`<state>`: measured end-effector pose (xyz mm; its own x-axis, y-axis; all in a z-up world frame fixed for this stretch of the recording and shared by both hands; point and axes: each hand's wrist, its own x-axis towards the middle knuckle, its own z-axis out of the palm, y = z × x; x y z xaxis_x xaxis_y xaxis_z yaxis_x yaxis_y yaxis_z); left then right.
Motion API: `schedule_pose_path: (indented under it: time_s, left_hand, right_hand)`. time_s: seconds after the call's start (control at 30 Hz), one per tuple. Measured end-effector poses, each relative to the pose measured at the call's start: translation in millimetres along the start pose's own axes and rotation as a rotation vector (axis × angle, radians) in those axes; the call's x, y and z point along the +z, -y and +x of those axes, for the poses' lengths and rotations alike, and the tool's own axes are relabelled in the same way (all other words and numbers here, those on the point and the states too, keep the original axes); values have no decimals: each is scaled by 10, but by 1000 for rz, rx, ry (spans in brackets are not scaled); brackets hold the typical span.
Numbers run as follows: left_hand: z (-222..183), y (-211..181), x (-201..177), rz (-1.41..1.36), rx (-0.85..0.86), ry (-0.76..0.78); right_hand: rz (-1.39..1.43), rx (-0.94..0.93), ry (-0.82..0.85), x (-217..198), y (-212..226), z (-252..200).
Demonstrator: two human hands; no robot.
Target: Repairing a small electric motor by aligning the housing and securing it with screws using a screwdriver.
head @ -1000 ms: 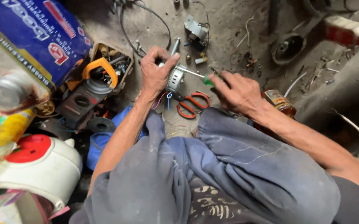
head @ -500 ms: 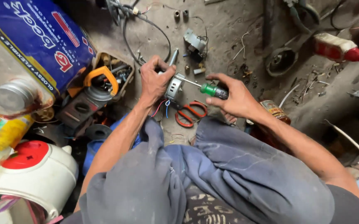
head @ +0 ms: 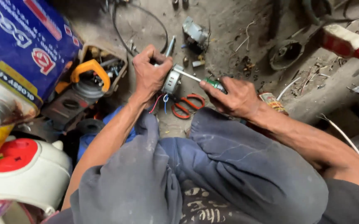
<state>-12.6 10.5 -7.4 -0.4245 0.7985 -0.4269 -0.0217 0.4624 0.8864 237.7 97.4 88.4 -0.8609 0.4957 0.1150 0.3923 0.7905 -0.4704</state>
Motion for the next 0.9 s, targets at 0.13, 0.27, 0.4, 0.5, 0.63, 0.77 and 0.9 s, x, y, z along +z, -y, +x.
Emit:
schedule_pose_path:
  time_s: [0.13, 0.27, 0.4, 0.5, 0.63, 0.77, 0.9]
  left_hand:
    - [1, 1, 19, -9, 22, -27]
    - [-46, -93, -8, 30, 112, 52]
    - [-20, 153, 28, -89, -52, -4]
    - [-5, 184, 41, -81, -55, -17]
    - [-115, -89, -143, 40, 107, -27]
    - [-375, -319, -437, 452, 500, 135]
    - [-539, -176, -679, 655, 483, 207]
  right_hand:
    - [108, 62, 26, -87, -28, 112]
    - [817, 922, 382, -297, 37, 352]
    - [890, 947, 289, -210, 69, 155]
    - [599, 674, 329, -31, -103, -79]
    - [264, 476, 323, -125, 7, -214]
    - [766, 842, 124, 129, 205, -443]
    - [1006, 877, -51, 195, 428, -275]
